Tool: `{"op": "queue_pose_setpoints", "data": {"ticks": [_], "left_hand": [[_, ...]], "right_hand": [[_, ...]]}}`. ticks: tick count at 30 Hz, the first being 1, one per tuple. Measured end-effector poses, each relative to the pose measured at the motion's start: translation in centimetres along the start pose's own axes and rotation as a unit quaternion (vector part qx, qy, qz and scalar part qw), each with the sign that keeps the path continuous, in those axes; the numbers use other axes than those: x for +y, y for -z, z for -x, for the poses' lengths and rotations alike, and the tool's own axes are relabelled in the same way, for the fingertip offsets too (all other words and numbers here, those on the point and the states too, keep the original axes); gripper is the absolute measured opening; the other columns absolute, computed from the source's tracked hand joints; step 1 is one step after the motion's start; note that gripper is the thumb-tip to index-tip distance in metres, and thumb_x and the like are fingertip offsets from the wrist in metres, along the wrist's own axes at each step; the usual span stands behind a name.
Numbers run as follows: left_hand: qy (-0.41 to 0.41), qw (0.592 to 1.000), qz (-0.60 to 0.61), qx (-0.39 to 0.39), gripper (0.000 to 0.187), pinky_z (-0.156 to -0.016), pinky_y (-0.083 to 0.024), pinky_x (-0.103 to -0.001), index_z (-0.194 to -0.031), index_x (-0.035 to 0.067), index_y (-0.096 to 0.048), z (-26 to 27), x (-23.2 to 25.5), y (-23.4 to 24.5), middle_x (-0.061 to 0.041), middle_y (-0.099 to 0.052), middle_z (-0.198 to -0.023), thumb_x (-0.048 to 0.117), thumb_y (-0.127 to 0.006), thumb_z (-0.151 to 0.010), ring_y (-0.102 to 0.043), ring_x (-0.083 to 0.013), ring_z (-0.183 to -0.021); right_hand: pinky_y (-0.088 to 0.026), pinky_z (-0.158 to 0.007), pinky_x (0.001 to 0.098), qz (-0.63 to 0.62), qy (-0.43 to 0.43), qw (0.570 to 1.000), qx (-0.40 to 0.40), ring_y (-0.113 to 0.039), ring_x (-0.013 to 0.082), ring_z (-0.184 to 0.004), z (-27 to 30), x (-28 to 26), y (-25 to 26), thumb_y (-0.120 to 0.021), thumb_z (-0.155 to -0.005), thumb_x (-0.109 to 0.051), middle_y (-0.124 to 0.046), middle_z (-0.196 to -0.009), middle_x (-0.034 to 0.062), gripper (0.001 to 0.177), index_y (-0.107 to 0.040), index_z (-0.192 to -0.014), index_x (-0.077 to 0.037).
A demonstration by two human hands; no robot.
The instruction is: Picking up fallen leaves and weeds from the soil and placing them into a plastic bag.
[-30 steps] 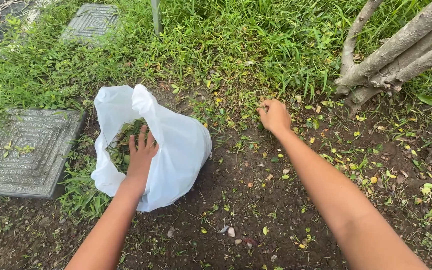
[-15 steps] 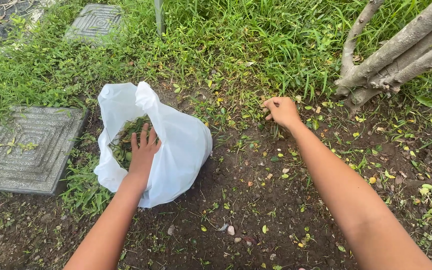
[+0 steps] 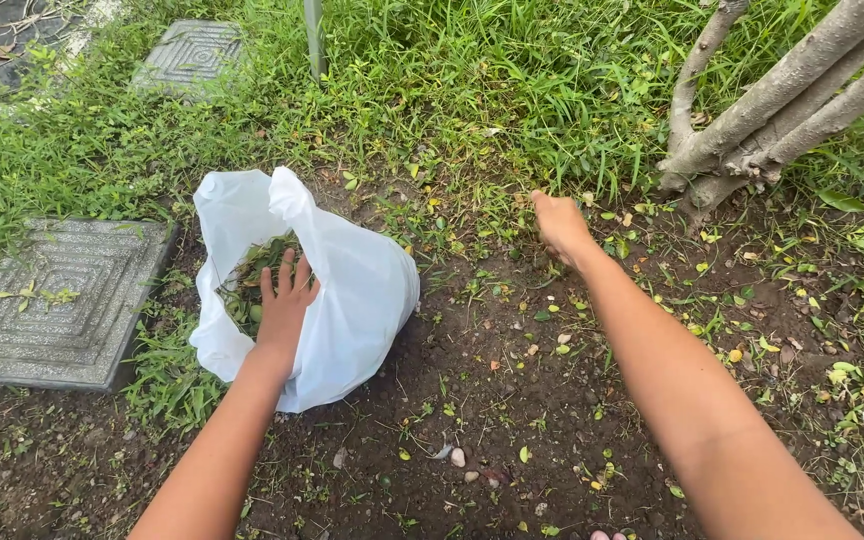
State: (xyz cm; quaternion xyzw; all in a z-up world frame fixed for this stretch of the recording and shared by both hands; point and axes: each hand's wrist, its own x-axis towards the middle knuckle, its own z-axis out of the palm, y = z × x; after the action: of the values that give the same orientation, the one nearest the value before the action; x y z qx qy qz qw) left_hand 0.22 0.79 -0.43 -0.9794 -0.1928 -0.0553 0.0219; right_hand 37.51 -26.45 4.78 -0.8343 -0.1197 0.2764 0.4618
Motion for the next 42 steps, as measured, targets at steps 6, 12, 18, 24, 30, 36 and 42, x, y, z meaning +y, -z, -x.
{"op": "queue_pose_setpoints", "data": {"ticks": [6, 12, 18, 24, 30, 36, 42], "left_hand": [[-0.001, 0.997, -0.076, -0.020, 0.055, -0.125, -0.007, -0.061, -0.146, 0.013, -0.042, 0.1, -1.0, -2.2, -0.013, -0.018, -0.168, 0.019, -0.051, -0.092, -0.008, -0.0362, -0.158], [0.004, 0.997, -0.073, 0.001, 0.064, -0.121, -0.009, -0.064, -0.151, 0.014, -0.038, 0.1, -0.3, -1.5, -0.015, -0.018, -0.167, 0.022, -0.053, -0.089, -0.010, -0.0380, -0.155], [0.013, 0.999, -0.033, 0.028, 0.072, -0.118, -0.011, -0.068, -0.152, 0.014, -0.033, -0.2, 0.8, 0.1, -0.016, -0.020, -0.164, 0.032, -0.055, -0.087, -0.014, -0.0409, -0.152], [0.020, 0.997, -0.069, 0.031, 0.062, -0.119, -0.016, -0.068, -0.150, 0.017, -0.035, -0.1, 1.0, -0.6, -0.013, -0.022, -0.167, 0.024, -0.054, -0.091, -0.019, -0.0413, -0.154], [0.012, 0.976, -0.212, 0.039, 0.068, -0.117, -0.022, -0.067, -0.155, 0.020, -0.034, -0.1, 0.9, -1.4, -0.012, -0.027, -0.166, 0.018, -0.052, -0.089, -0.025, -0.0402, -0.152], [-0.011, 0.992, 0.041, 0.118, 0.057, -0.125, -0.014, -0.070, -0.155, 0.013, -0.039, -1.4, -3.4, -10.8, -0.011, -0.035, -0.159, 0.026, -0.047, -0.101, -0.030, -0.0378, -0.153], [0.032, 0.996, -0.087, 0.013, 0.072, -0.116, -0.008, -0.067, -0.156, 0.015, -0.034, -0.8, 1.7, -0.4, -0.016, -0.029, -0.161, 0.051, -0.047, -0.095, -0.021, -0.0446, -0.151]], "right_hand": [[-0.026, -0.043, 0.0378, -0.015, 0.053, 0.995, 0.082, -0.032, 0.0147, -0.044, 1.2, -2.0, 1.8, -0.046, -0.105, -0.042, -0.039, -0.055, -0.0008, 0.049, -0.044, -0.068, -0.009], [-0.025, -0.041, 0.0307, -0.114, 0.184, 0.976, 0.031, -0.030, 0.0094, -0.044, -0.4, -1.7, 3.6, -0.043, -0.109, -0.038, -0.034, -0.055, -0.0059, 0.050, -0.039, -0.066, -0.014], [-0.020, -0.040, 0.0268, -0.181, 0.291, 0.939, -0.007, -0.025, 0.0059, -0.044, 4.4, -8.2, 3.7, -0.044, -0.112, -0.040, -0.030, -0.055, -0.0085, 0.049, -0.036, -0.069, -0.016], [-0.020, -0.036, 0.0251, -0.343, 0.411, 0.839, -0.100, -0.025, 0.0041, -0.043, 9.3, -17.0, -0.2, -0.045, -0.116, -0.034, -0.029, -0.056, -0.0090, 0.048, -0.037, -0.072, -0.018], [-0.028, -0.048, 0.0236, -0.348, 0.590, 0.713, -0.147, -0.034, 0.0064, -0.053, 21.1, -23.2, -9.5, -0.034, -0.121, -0.039, -0.039, -0.065, -0.0047, 0.046, -0.042, -0.084, -0.012], [-0.033, -0.066, 0.0268, -0.334, 0.488, 0.731, -0.342, -0.036, 0.0083, -0.071, 24.2, -19.0, -20.1, -0.037, -0.119, -0.042, -0.037, -0.079, -0.0028, 0.049, -0.046, -0.087, -0.006], [-0.044, -0.102, 0.0465, 0.030, 0.518, 0.822, -0.234, -0.058, 0.0362, -0.118, 11.7, -7.7, -25.0, -0.039, -0.112, -0.036, -0.060, -0.132, 0.0223, 0.046, -0.057, -0.137, -0.002]]}}
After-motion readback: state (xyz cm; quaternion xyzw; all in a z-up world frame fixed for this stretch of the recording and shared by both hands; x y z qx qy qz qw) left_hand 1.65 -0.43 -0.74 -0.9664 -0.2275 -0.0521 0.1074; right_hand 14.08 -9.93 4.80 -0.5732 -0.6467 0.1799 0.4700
